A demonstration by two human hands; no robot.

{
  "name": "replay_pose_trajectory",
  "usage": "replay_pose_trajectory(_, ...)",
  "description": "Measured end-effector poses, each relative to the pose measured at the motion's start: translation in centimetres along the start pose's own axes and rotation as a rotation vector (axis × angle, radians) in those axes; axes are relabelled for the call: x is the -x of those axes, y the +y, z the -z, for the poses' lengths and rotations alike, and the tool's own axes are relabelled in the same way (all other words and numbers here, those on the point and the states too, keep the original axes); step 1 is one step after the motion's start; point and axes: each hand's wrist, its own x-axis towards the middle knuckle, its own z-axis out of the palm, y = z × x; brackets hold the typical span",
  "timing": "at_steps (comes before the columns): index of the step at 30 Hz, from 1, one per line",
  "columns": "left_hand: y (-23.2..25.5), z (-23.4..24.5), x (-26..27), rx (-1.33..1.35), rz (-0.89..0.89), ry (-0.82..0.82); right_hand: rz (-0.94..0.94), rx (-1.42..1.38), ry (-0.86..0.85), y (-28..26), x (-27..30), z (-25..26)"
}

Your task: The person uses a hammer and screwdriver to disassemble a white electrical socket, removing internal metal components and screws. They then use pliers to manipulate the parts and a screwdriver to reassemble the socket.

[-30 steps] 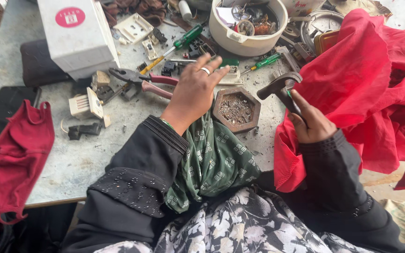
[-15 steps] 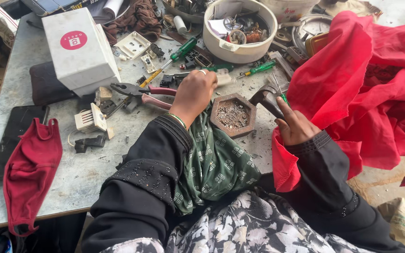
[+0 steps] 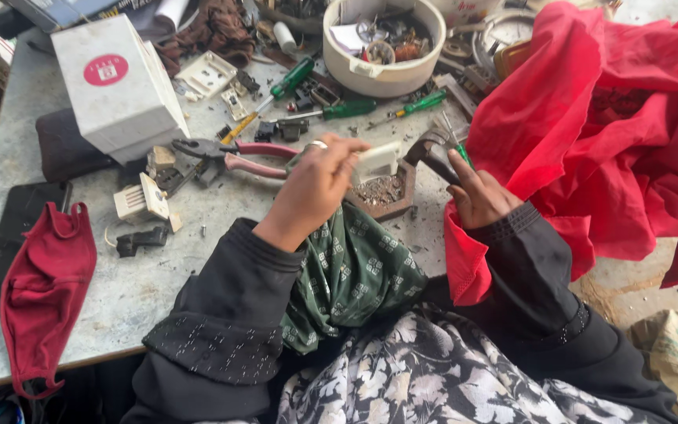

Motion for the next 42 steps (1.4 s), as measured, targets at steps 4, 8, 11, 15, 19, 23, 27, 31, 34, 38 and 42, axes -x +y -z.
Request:
replay_pose_trajectory(4, -0.4, -0.3, 0.0, 0.017, 0.015, -0.01, 0.024, -0.003, -0.023, 0.0, 0.0, 0.1)
replay_pose_trajectory(8, -0.7, -0.2, -0.2, 0.047, 0.149, -0.054, 0.043, 0.046, 0.001, 0.6, 0.4, -0.3)
replay_pose_trajectory(11, -0.5, 0.0, 0.1, 0.078, 0.021, -0.051, 0.076, 0.027, 0.028, 0.8, 0.0, -0.6)
replay_pose_trajectory(15, -0.2, 0.5, 0.2, -0.022, -0.161, -0.105, 0.063, 0.046, 0.015, 0.5, 0.1, -0.4)
replay_pose_trajectory(19, -0.3, 0.7, 0.0, -0.032, -0.171, -0.184, -0.008, 0.09, -0.026, 0.6, 0.7, -0.2)
replay_pose_trajectory(23, -0.4, 0.3, 0.1, 0.03, 0.062, -0.243, -0.051, -0.051, -0.069, 0.7, -0.2, -0.4)
replay_pose_trajectory(27, -0.4, 0.0, 0.3, -0.006, 0.011, -0.173, 0.048, -0.343, 0.138, 0.1, -1.2, 2.3)
replay_pose_trajectory(31, -1.3, -0.2, 0.1, -0.042, -0.038, -0.174, -0.009, -0.335, 0.339, -1.2, -0.4, 6.9)
replay_pose_trajectory(34, -1.8, -0.5, 0.3, -0.056, -0.041, -0.173, -0.164, -0.582, 0.361, -2.9, -0.3, 7.6)
replay_pose_trajectory(38, -2.0, -0.8, 0.4, -0.114, -0.068, -0.158, 0.145, -0.178, 0.128, -4.8, -2.3, 6.5)
replay_pose_trajectory(42, -2.7, -1.0, 0.3, -0.113, -0.105, -0.14, 0.136, -0.237, 0.22, -4.4, -2.7, 8.3)
